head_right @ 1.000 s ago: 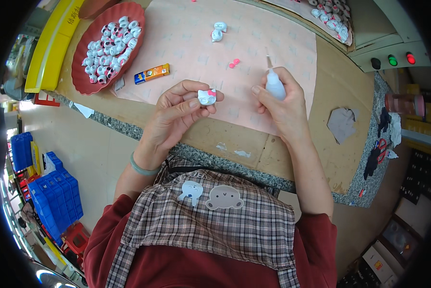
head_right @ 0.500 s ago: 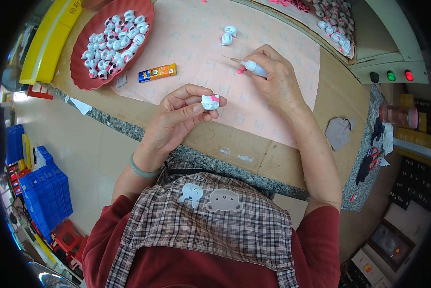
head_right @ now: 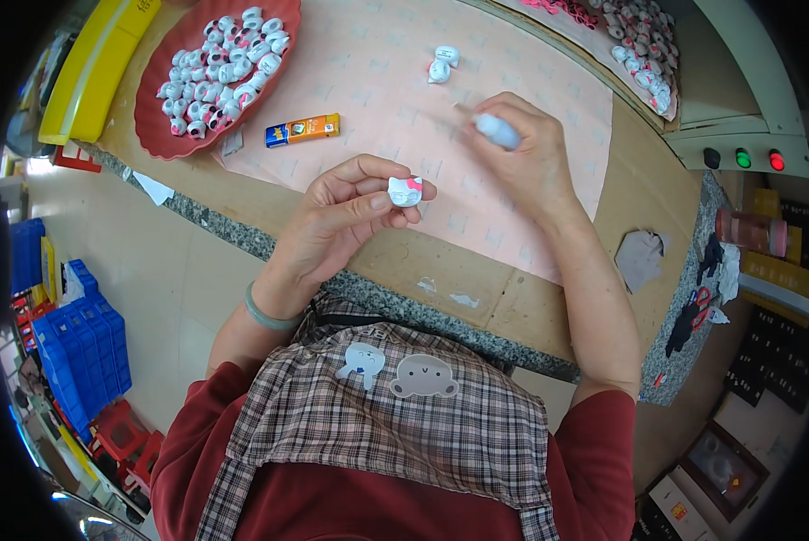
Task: Applying glue to small white plastic heads and attaching pink bows to them at a factory workbench.
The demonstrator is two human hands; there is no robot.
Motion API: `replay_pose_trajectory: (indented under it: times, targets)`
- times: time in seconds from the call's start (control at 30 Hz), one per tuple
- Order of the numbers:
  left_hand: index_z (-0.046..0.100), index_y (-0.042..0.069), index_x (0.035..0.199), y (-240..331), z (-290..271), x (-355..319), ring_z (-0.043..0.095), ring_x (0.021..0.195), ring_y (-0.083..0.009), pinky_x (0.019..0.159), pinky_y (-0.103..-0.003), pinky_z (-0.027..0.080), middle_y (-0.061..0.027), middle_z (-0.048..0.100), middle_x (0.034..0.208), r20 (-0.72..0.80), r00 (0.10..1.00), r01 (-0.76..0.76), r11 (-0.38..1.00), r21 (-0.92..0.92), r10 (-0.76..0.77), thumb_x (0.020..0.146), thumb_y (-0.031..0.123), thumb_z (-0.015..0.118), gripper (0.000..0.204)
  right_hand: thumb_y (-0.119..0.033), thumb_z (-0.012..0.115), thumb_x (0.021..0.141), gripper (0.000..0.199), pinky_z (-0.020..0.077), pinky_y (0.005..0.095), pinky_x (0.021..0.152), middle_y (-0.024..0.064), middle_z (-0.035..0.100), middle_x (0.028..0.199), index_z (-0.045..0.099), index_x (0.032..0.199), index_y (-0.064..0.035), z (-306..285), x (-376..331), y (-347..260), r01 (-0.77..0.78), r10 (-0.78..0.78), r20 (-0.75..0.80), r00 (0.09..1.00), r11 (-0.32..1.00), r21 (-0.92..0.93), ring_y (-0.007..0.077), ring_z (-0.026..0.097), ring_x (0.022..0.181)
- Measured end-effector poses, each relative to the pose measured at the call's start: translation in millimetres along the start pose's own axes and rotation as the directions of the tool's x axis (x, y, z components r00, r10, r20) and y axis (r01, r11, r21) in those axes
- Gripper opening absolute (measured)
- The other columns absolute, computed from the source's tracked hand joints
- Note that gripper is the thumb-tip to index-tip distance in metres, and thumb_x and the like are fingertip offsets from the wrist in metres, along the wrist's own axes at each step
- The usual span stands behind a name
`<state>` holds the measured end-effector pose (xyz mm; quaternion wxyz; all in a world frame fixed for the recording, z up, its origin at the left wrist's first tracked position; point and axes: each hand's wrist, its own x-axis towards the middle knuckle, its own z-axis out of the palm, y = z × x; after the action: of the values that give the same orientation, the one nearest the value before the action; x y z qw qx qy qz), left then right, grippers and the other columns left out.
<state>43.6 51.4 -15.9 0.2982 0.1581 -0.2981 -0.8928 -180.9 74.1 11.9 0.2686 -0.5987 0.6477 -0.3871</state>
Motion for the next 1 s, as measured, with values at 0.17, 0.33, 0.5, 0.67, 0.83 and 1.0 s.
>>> replay_pose_trajectory:
  times: [0.17, 0.33, 0.5, 0.67, 0.83, 1.0]
  targets:
    - [0.055, -0.001, 0.109, 1, 2, 1, 0.061, 0.089, -0.0188, 0.08, -0.027, 0.051, -0.0227, 0.06, 0.109, -0.008, 1.0, 0.001, 1.0, 0.024, -0.001, 0.087, 0.003, 0.054, 0.023, -0.012, 0.065, 0.083, 0.01, 0.0362, 0.0177, 0.044, 0.0038, 0.059, 0.072, 0.059, 0.085, -0.004, -7, -10, -10, -0.296, 0.32, 0.067, 0.945, 0.749, 0.593, 0.0063, 0.049, 0.05]
    - [0.055, -0.001, 0.11, 1, 5, 2, 0.061, 0.089, -0.0177, 0.079, -0.026, 0.05, -0.0225, 0.06, 0.109, -0.022, 1.0, 0.014, 0.999, 0.045, -0.013, 0.087, 0.003, 0.054, 0.023, -0.016, 0.064, 0.084, 0.013, 0.0351, 0.0178, 0.043, 0.0034, 0.058, 0.067, 0.057, 0.089, -0.0052, -10, -25, -8, -0.374, 0.35, 0.158, 0.923, 0.728, 0.575, 0.0066, 0.048, 0.049]
    - [0.055, -0.001, 0.11, 1, 8, 3, 0.061, 0.088, -0.0173, 0.079, -0.026, 0.05, -0.0222, 0.06, 0.109, -0.031, 0.999, 0.015, 0.998, 0.064, -0.013, 0.088, 0.003, 0.054, 0.023, -0.015, 0.065, 0.084, 0.014, 0.0362, 0.0185, 0.046, 0.003, 0.059, 0.07, 0.058, 0.089, -0.0039, -12, -31, -8, -0.418, 0.429, 0.157, 0.89, 0.624, 0.66, 0.0071, 0.049, 0.052]
    - [0.055, -0.002, 0.11, -1, 11, 3, 0.062, 0.088, -0.0171, 0.08, -0.026, 0.05, -0.0217, 0.061, 0.109, -0.045, 0.999, 0.02, 0.995, 0.096, -0.015, 0.088, 0.004, 0.054, 0.023, -0.012, 0.064, 0.083, 0.015, 0.0409, 0.0194, 0.054, 0.005, 0.061, 0.076, 0.06, 0.094, -0.0014, -16, -36, -14, -0.448, 0.46, 0.188, 0.868, 0.561, 0.696, 0.0082, 0.052, 0.059]
    - [0.054, -0.002, 0.111, -2, 15, 3, 0.062, 0.09, -0.0177, 0.081, -0.026, 0.05, -0.0209, 0.061, 0.109, -0.068, 0.998, 0.029, 0.988, 0.149, -0.018, 0.088, 0.003, 0.054, 0.023, -0.006, 0.063, 0.082, 0.019, 0.046, 0.0218, 0.063, 0.009, 0.064, 0.086, 0.061, 0.099, 0.0012, -16, -46, -8, -0.368, 0.342, 0.183, 0.922, 0.622, 0.691, 0.0101, 0.057, 0.067]
    - [0.054, -0.002, 0.111, -3, 19, 5, 0.062, 0.092, -0.0187, 0.082, -0.027, 0.05, -0.0201, 0.061, 0.109, -0.078, 0.997, 0.027, 0.975, 0.221, -0.01, 0.088, 0.003, 0.055, 0.024, -0.004, 0.063, 0.081, 0.015, 0.0486, 0.023, 0.067, 0.0104, 0.065, 0.09, 0.061, 0.095, 0.0005, -14, -53, -7, -0.371, 0.346, 0.186, 0.92, 0.611, 0.699, 0.0117, 0.06, 0.073]
